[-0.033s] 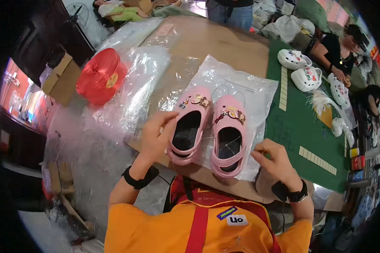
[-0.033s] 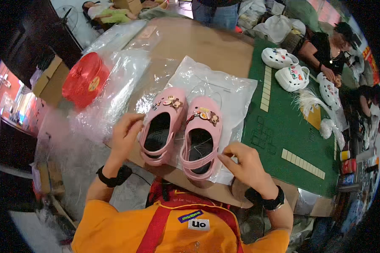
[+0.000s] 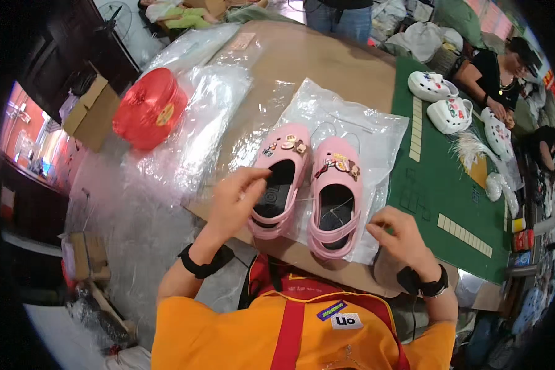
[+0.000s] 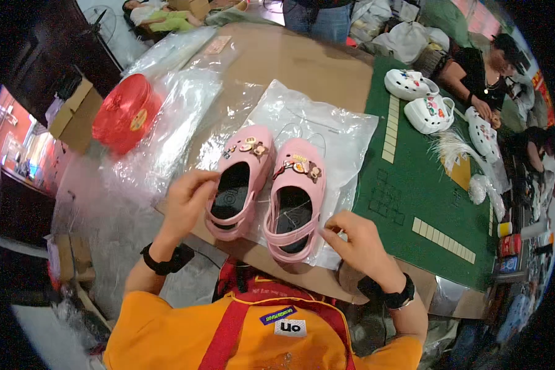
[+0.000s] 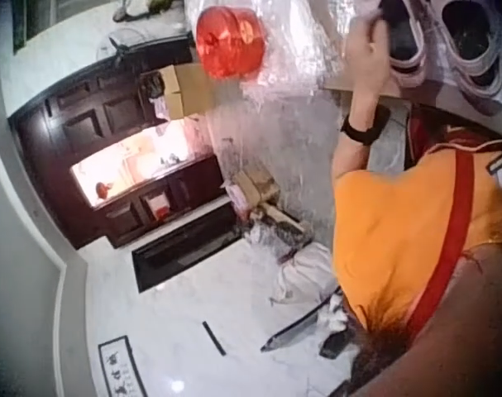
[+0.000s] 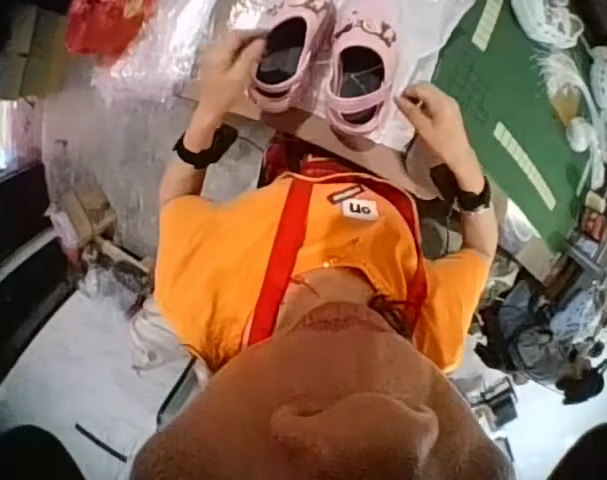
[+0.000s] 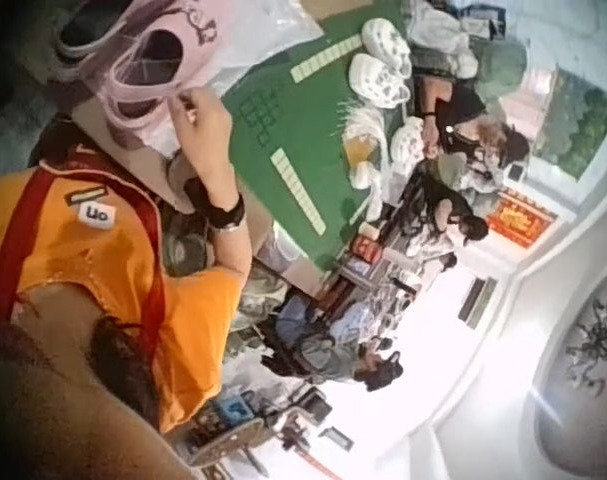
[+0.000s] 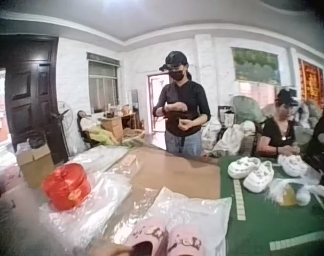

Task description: Pack various pairs of shoes and clogs into plastic bags and place them into a large collection sack.

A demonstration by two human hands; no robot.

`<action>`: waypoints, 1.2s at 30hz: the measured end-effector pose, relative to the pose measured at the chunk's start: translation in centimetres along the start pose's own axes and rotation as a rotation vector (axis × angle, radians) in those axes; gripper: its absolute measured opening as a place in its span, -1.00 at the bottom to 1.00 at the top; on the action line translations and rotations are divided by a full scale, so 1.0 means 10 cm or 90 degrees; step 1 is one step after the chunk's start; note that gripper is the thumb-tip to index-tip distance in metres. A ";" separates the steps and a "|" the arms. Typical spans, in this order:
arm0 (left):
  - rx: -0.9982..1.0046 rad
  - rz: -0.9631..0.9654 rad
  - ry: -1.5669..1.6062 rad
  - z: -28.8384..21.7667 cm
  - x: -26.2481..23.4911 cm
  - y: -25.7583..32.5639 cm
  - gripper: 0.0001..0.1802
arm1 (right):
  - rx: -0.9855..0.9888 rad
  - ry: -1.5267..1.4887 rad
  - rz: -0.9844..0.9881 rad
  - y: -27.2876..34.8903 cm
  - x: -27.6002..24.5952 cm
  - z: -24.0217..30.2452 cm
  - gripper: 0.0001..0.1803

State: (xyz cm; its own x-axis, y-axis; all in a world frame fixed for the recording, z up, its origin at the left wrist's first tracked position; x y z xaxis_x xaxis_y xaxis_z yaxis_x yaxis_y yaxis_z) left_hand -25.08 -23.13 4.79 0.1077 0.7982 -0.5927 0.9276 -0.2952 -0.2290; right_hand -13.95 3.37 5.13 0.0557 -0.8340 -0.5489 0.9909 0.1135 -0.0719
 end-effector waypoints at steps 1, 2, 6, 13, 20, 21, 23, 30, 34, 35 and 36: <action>-0.027 0.096 0.070 -0.07 0.13 0.10 -0.74 | -0.004 -0.004 0.006 0.05 0.07 -0.04 -0.85; 0.052 0.118 -0.014 -0.15 0.22 0.14 -0.67 | -0.019 -0.009 0.023 0.06 0.15 -0.04 -0.84; 0.178 0.124 -0.304 -0.17 0.52 0.12 -0.41 | 0.012 -0.005 0.085 0.18 0.43 -0.28 -0.73; 0.083 0.222 -0.349 0.04 0.92 -0.23 -0.50 | -0.055 0.049 0.092 0.27 0.48 -0.25 -0.72; 0.108 0.214 -0.223 -0.07 0.93 -0.20 -0.53 | -0.064 0.035 0.082 0.20 0.47 -0.25 -0.74; 0.095 0.227 -0.170 -0.09 0.94 -0.19 -0.51 | -0.066 0.034 0.082 0.18 0.47 -0.26 -0.74; 0.054 0.260 -0.147 -0.19 0.97 -0.23 -0.41 | -0.104 0.049 0.090 0.15 0.48 -0.26 -0.75; 0.062 0.260 -0.349 -0.08 1.15 -0.26 -0.56 | -0.152 0.120 0.118 0.17 0.53 -0.27 -0.73; 0.036 0.238 -0.251 0.04 1.10 -0.31 -0.62 | -0.204 0.252 0.113 0.31 0.60 -0.53 -0.65; 0.037 0.238 -0.253 0.07 1.07 -0.32 -0.62 | -0.190 0.284 0.137 0.33 0.65 -0.60 -0.62; 0.042 0.211 -0.207 0.08 0.99 -0.34 -0.64 | -0.190 0.283 0.136 0.35 0.67 -0.62 -0.62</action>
State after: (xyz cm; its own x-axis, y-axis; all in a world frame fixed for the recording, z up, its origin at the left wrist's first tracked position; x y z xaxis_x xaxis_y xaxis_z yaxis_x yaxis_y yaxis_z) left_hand -27.40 -14.61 -0.93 0.2673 0.4516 -0.8512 0.8360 -0.5479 -0.0282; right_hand -10.90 1.52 -4.02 0.1300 -0.4761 -0.8697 0.8825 0.4555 -0.1174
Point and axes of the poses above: each hand's wrist, its own y-axis away from the middle knuckle, its own x-axis out of the palm, z = x × y, the point moved 7 cm from there along -y, towards the middle knuckle, and after that the axes turned 8 degrees about -y, right-handed, at the moved point
